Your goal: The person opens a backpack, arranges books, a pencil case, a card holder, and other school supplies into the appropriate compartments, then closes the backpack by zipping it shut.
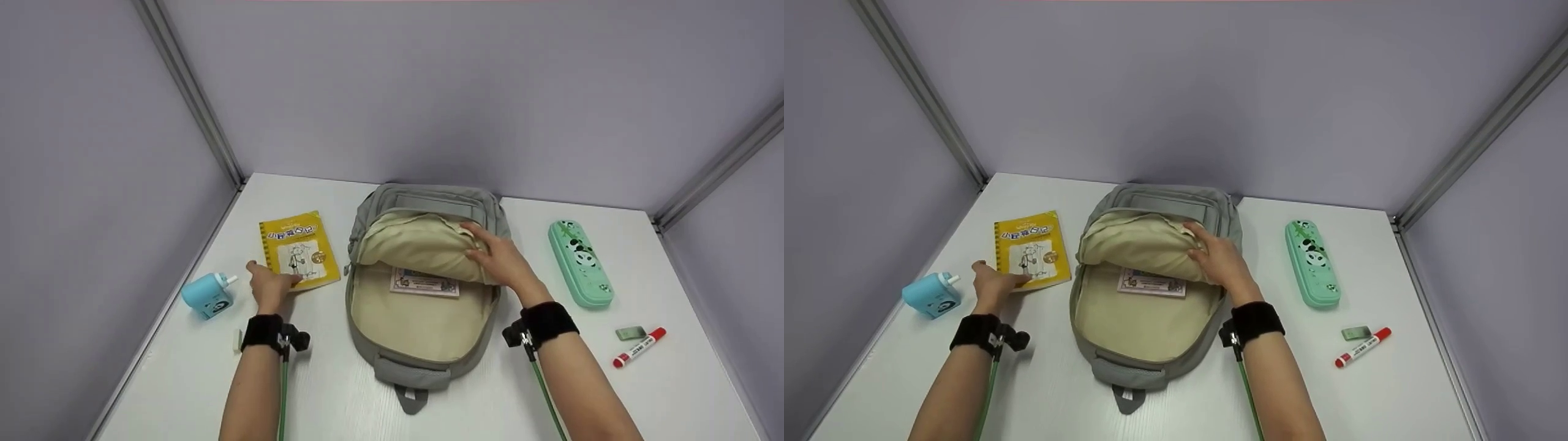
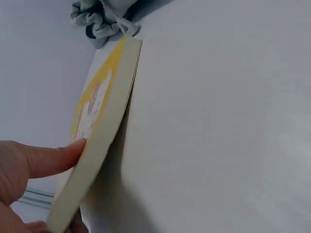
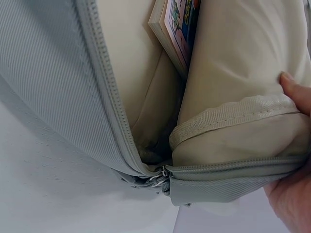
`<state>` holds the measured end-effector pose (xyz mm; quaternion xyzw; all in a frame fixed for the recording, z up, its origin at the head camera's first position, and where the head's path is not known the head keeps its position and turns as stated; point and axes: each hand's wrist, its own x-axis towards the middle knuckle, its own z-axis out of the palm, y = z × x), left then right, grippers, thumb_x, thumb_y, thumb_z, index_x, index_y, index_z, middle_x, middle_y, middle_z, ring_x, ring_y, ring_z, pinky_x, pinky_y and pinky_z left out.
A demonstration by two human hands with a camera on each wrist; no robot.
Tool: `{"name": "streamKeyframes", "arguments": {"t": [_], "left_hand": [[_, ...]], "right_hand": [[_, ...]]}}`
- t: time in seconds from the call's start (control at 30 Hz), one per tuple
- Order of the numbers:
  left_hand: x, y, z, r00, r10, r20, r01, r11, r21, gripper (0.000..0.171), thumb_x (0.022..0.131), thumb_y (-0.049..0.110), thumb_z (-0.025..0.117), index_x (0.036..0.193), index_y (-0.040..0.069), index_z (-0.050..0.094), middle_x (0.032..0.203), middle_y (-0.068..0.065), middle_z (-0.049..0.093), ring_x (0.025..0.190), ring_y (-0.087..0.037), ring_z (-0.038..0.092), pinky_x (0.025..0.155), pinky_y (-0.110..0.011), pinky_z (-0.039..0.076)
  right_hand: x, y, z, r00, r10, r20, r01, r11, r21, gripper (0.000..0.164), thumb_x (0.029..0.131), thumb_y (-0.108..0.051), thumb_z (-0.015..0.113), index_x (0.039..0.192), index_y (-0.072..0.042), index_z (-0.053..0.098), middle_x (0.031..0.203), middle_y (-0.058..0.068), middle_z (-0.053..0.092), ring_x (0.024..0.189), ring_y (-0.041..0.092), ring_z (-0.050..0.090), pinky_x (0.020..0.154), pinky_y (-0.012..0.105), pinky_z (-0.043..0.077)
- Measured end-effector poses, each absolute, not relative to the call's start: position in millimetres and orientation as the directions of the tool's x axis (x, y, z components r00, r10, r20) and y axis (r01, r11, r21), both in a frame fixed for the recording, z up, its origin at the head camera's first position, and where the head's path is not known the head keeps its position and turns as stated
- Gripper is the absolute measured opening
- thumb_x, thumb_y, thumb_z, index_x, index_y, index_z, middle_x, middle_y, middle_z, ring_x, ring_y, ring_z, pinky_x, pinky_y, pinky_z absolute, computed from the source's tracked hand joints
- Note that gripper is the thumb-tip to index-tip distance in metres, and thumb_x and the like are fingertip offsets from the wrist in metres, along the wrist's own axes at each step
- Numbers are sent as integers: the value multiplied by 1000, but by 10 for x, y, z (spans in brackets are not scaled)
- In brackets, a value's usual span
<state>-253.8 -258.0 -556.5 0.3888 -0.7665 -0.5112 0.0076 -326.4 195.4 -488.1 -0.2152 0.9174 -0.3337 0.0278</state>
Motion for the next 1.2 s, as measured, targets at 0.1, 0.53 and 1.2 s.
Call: {"name": "streamKeyframes", "arguments": {"t": [0.1,0.53,1.2], "left_hand": [[-2555,-2549,-5590,-700,-566,-436,-533,9,846,75,86,14,75,143,-3,29,133,-22,48,114,-30,53,96,-40,45],[-2576,-2472,-5341,-863,-390,-321,-158,-396,905,46,104,10,47,143,6,25,134,-18,51,103,-26,66,93,-43,49],[-2490,-1979,-4729,-1000,-8,-10,-6,-446,895,41,102,17,54,138,-1,44,115,-23,60,88,-29,69,64,-34,57]], "right_hand": [[-3253,1946,-4893,-910,-407,79,-362,688,-629,58,95,-28,67,149,-30,44,135,27,53,95,35,60,89,55,45],[-3252,1918,-4902,-913,-404,56,-343,685,-643,59,94,-28,67,148,-32,44,139,27,50,116,45,55,96,59,41],[-3384,1916,-4843,-906,-416,81,-372,690,-621,58,94,-26,68,148,-30,45,136,27,52,112,43,57,94,57,43]]}}
